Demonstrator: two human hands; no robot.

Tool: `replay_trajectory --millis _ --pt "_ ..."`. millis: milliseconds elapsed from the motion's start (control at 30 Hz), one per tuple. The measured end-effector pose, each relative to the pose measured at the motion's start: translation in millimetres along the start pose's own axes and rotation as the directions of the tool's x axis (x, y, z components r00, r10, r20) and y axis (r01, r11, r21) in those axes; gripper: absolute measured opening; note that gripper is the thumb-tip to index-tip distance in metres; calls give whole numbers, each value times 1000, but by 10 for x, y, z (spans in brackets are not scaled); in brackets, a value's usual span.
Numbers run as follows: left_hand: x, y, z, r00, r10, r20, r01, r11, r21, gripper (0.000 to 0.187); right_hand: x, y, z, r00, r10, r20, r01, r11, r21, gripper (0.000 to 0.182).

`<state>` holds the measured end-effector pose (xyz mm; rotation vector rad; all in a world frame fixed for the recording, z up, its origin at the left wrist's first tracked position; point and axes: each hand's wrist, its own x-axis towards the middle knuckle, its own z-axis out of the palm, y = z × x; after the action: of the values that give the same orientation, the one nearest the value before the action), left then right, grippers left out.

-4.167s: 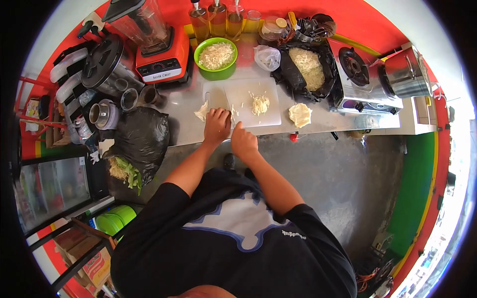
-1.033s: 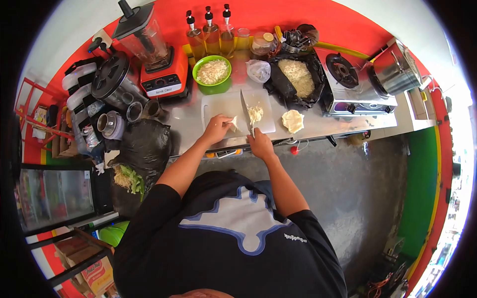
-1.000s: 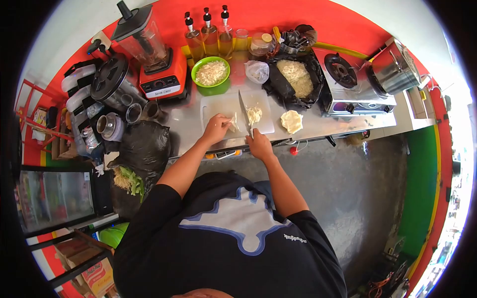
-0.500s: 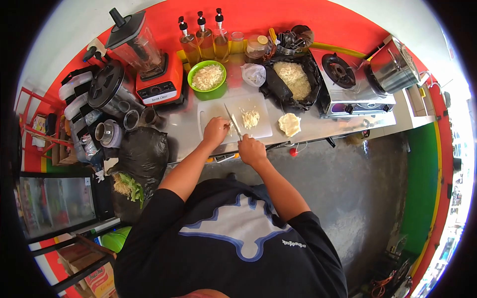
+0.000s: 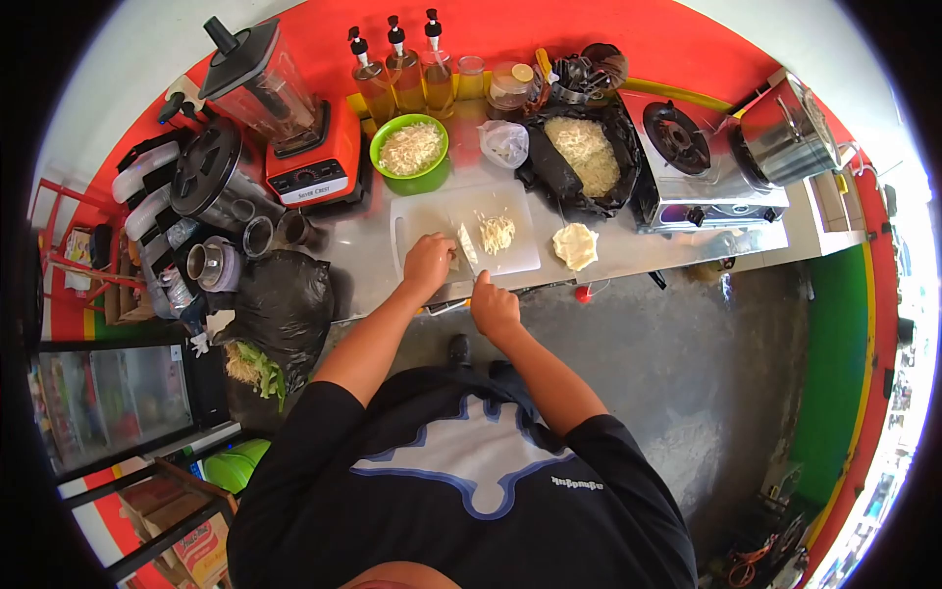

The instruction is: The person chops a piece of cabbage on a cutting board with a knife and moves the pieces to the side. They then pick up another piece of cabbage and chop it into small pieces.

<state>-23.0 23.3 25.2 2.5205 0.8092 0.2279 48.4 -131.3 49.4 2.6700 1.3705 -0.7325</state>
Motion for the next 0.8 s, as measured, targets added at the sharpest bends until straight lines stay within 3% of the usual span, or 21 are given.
replay_trajectory --millis 100,300,367,500,567,600,667,800 --pt "-120 12 -14 993 68 -93 -70 997 -17 13 170 -12 -14 999 16 -42 -14 998 54 27" --pt "-320 -286 -263 995 76 -58 -71 994 84 15 237 129 -22 998 -45 -52 52 990 129 30" --pt "-452 -472 -342 998 56 -26 -53 991 123 15 142 281 -4 989 -146 -28 149 982 118 34" --pt "-490 -561 -466 993 44 -113 -35 996 79 27 -112 465 -177 993 -68 -100 89 971 224 36" --pt "-416 -421 -532 967 177 -183 -183 983 -17 32 -136 587 -170 992 -46 -116 72 969 237 37" --pt "-338 -365 -489 965 184 -185 -192 981 -25 32 -150 633 -181 988 -41 -146 77 964 255 36" --pt "-163 -216 -372 919 369 -135 -381 921 -78 29 -190 727 -205 983 -30 -178 78 960 267 36" --pt "52 -116 -97 852 519 -64 -519 854 16 31 -368 885 -305 984 -8 -177 52 968 246 36"
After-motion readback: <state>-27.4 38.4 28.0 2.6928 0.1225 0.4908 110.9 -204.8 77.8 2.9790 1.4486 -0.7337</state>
